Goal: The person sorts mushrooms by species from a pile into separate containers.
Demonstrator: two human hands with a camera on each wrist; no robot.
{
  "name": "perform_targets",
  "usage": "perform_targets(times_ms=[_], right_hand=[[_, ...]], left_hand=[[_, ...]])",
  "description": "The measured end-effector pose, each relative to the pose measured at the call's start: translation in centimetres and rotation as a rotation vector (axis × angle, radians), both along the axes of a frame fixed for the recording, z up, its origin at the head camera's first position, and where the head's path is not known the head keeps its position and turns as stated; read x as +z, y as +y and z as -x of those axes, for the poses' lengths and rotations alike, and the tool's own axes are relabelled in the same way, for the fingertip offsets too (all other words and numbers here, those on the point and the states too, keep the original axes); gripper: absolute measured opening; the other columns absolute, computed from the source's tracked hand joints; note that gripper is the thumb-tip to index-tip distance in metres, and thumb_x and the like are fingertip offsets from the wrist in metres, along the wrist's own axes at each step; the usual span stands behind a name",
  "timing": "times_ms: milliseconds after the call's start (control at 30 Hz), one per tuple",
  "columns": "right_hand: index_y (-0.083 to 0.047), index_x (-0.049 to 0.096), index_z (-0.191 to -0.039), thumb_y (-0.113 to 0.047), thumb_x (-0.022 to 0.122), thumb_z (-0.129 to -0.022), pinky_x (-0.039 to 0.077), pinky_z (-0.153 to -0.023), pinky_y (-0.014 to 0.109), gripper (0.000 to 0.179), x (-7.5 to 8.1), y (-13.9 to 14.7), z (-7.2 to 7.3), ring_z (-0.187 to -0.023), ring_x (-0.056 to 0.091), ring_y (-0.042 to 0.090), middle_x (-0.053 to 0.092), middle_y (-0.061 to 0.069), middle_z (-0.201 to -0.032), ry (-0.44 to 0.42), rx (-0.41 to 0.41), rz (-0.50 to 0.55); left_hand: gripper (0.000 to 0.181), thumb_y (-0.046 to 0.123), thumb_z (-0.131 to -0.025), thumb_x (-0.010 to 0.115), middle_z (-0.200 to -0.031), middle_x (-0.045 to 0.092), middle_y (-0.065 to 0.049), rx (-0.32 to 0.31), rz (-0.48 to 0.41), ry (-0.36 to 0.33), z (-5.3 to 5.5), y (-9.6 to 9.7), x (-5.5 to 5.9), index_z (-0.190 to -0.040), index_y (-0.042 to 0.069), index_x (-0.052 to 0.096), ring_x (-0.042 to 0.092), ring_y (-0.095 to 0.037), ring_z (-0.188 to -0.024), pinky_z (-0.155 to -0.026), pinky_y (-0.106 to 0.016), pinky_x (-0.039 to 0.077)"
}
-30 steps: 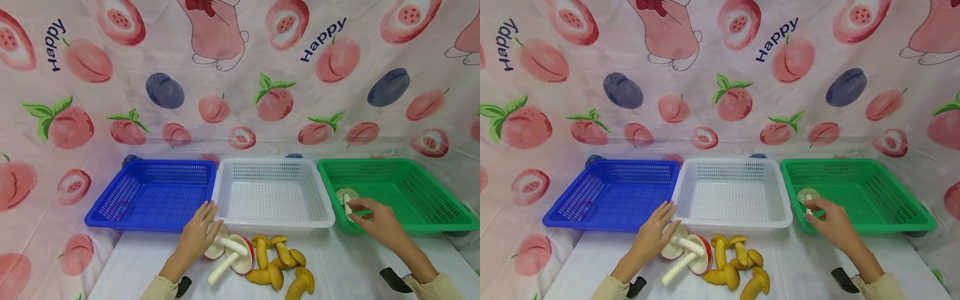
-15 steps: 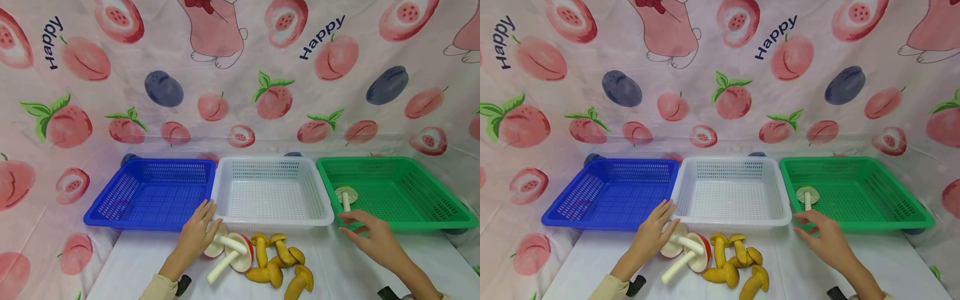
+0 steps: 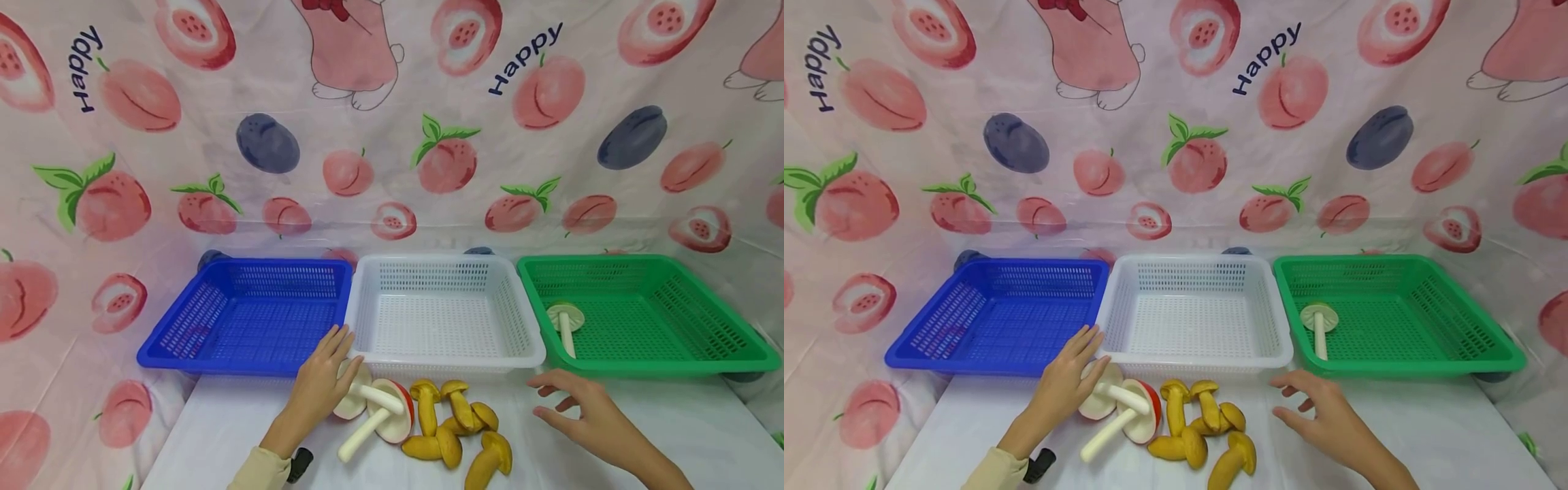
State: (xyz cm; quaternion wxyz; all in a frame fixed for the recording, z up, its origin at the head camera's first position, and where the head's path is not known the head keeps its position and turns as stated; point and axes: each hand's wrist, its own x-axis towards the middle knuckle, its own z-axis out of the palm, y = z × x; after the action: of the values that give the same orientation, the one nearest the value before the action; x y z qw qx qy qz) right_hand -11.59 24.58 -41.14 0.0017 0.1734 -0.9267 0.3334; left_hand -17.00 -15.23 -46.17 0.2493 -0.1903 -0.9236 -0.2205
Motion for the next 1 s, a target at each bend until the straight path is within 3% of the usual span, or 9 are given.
perform_targets(times_ms=[333, 533, 800, 1000], right_hand=[[-0.026, 0.054, -0.106, -0.038, 0.062, -0.079, 0.049, -0.06, 0.022, 0.031, -1.6, -1.0, -0.5, -0.085, 0.051, 0.003, 0.056, -0.011, -0.101, -0.103, 0.145, 0.052], [-0.026, 0.053, -0.107, -0.034, 0.064, -0.079, 0.049, -0.062, 0.023, 0.032, -2.6, -1.6, -0.6, -0.087, 0.053, 0.011, 0.055, -0.007, -0.104, -0.174, 0.186, 0.078], [-0.015, 0.054, -0.108, -0.032, 0.065, -0.077, 0.049, -0.062, 0.025, 0.037, -3.9, -2.1, -0.6, -0.09, 0.055, 0.018, 0.056, 0.004, -0.106, -0.218, 0.245, 0.132], [-0.013, 0.055, -0.108, -0.03, 0.068, -0.075, 0.049, -0.061, 0.027, 0.039, -5.2, -2.6, -0.7, -0.089, 0.055, 0.016, 0.056, 0.004, -0.104, -0.232, 0.249, 0.174]], left_hand=[[0.047, 0.034, -0.084, 0.056, -0.13, 0.045, -0.01, 0.003, 0.006, 0.001, 0.0, 0.0, -0.1, -0.121, 0.004, 0.053, 0.035, -0.026, -0.124, -0.089, -0.047, 0.039], [0.047, 0.035, -0.085, 0.055, -0.131, 0.044, -0.01, 0.007, 0.011, -0.004, 0.1, 0.0, -0.2, -0.121, 0.005, 0.053, 0.034, -0.026, -0.124, -0.089, -0.047, 0.04], [0.047, 0.034, -0.085, 0.055, -0.13, 0.045, -0.01, 0.011, 0.013, -0.001, 0.0, 0.1, -0.1, -0.121, 0.004, 0.053, 0.035, -0.026, -0.124, -0.089, -0.047, 0.039], [0.047, 0.034, -0.085, 0.055, -0.131, 0.044, -0.01, 0.007, 0.014, 0.001, 0.0, 0.1, 0.0, -0.121, 0.004, 0.053, 0.034, -0.026, -0.124, -0.09, -0.047, 0.038]])
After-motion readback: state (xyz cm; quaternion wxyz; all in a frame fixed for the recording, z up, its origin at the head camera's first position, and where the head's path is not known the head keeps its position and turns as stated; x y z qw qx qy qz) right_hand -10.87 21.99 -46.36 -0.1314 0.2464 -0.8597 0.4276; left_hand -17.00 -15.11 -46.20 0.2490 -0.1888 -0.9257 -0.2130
